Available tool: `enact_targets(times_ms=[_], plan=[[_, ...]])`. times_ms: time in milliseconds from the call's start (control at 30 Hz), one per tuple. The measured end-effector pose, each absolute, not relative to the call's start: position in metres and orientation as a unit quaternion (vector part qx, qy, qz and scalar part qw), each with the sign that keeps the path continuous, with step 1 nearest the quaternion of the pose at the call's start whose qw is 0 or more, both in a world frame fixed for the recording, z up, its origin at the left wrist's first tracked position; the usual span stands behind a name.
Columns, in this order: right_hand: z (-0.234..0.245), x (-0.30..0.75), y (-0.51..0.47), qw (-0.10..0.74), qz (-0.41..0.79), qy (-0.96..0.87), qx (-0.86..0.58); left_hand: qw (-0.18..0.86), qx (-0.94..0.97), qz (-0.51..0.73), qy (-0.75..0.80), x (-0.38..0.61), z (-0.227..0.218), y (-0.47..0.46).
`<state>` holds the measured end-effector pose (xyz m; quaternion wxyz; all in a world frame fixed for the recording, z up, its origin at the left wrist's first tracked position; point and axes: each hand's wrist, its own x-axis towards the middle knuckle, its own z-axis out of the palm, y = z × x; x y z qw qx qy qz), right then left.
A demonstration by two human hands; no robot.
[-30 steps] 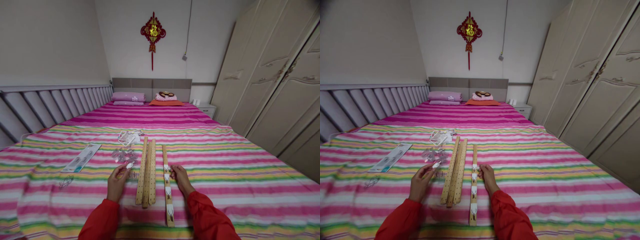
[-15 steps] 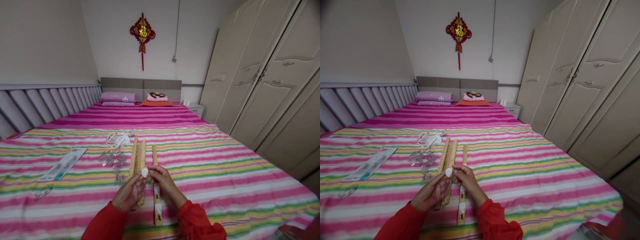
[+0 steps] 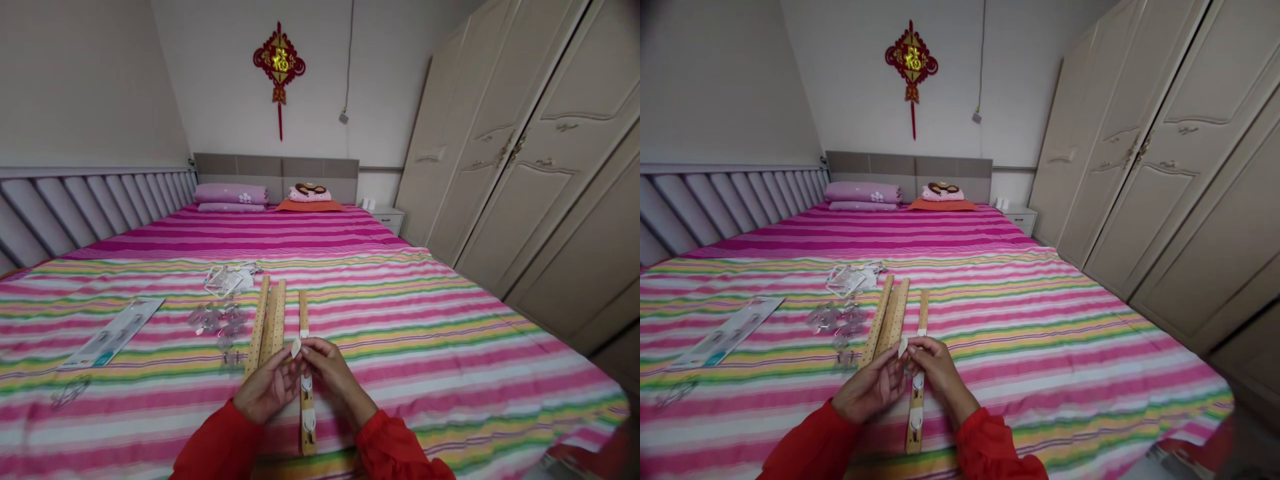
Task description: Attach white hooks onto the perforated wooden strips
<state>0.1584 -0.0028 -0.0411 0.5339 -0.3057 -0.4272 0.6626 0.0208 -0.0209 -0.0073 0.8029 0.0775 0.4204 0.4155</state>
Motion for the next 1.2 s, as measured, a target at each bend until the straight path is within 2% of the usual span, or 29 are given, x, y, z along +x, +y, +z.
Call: enact_targets(times_ms=[367, 500, 700, 800, 900, 1200], plan=[[-0.038, 0.171, -0.003, 0.526, 0.655, -0.441, -0.317, 0.809, 0.054, 0.398, 0.430, 0.030, -0.012, -0.020], [-0.038, 0.173, 0.002, 0.531, 0.646, -0.447, -0.318, 0.801, 0.102, 0.383, 0.448, 0.032, -0.018, -0.017], [-0.044, 0.168, 0.014, 0.559, 0.646, -0.400, -0.332, 0.693, 0.307, 0.394, 0.519, 0.036, -0.014, -0.009], [-0.049, 0.165, 0.022, 0.564, 0.656, -0.357, -0.352, 0.605, 0.381, 0.446, 0.538, 0.035, -0.015, 0.001], [-0.052, 0.165, 0.032, 0.560, 0.659, -0.342, -0.368, 0.568, 0.423, 0.489, 0.510, 0.033, -0.019, 0.017], [-0.047, 0.168, 0.054, 0.558, 0.657, -0.332, -0.383, 0.601, 0.392, 0.469, 0.514, 0.030, -0.016, 0.035]])
